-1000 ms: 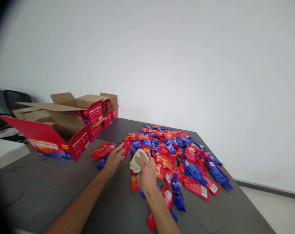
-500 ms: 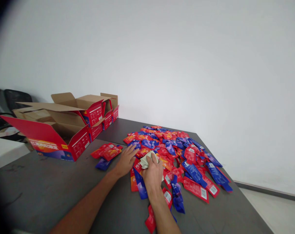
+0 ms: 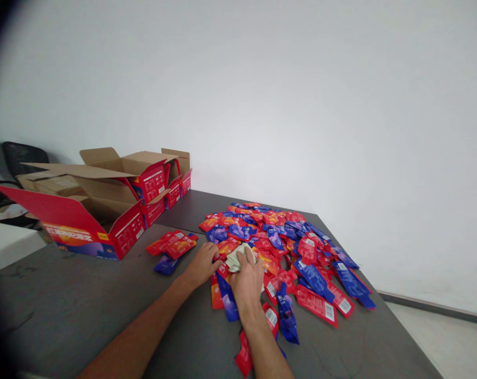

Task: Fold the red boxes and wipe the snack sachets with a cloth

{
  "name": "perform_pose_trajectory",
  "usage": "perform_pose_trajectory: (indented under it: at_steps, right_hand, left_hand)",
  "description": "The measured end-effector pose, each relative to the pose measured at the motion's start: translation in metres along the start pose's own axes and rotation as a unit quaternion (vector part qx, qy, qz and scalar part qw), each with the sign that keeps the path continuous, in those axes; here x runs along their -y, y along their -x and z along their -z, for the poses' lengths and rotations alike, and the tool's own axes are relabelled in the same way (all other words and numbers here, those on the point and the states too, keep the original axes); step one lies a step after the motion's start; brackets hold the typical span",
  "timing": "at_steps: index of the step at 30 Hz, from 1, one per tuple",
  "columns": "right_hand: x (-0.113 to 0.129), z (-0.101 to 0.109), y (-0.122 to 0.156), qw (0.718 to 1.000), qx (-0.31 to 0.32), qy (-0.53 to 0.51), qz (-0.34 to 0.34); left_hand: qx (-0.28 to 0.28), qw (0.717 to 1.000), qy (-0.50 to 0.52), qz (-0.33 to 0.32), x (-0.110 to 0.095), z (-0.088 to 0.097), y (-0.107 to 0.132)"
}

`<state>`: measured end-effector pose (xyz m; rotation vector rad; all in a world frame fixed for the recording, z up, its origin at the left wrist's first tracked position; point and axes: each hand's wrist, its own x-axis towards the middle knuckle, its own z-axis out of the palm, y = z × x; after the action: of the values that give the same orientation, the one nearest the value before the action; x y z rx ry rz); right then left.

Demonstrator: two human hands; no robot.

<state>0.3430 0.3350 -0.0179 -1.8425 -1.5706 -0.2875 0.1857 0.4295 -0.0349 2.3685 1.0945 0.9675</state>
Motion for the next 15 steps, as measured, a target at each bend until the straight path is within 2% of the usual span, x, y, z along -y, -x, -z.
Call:
perform_pose_trajectory:
  at_steps: [3,6,8,11,13,15]
  right_hand:
    - [0.001,0.002,-0.001,1.000,-0.003,-0.009,-0.006]
    - [0.000,0.001,-0.003,0.999,-0.025,-0.039,0.005]
    - [0.000,0.000,-0.003,0.997,-0.038,-0.068,0.020]
    - [0.002,0.000,-0.002,0.992,-0.038,-0.111,0.053]
    - [0.008,0.000,0.001,0.986,-0.016,-0.132,0.098]
    - [0.015,-0.001,0.004,0.978,0.017,-0.144,0.151]
  left_hand:
    - [-0.056,0.994,0.086,0.046,0.003,0.001,-0.003]
    - [-0.109,0.961,0.218,0.129,0.003,0.006,-0.003]
    - [-0.105,0.916,0.343,0.181,0.000,0.010,-0.002]
    - [-0.069,0.809,0.539,0.226,-0.012,0.014,0.002]
    - [-0.048,0.747,0.624,0.226,-0.020,0.017,0.004]
    - [-0.031,0.710,0.665,0.230,-0.026,0.019,0.005]
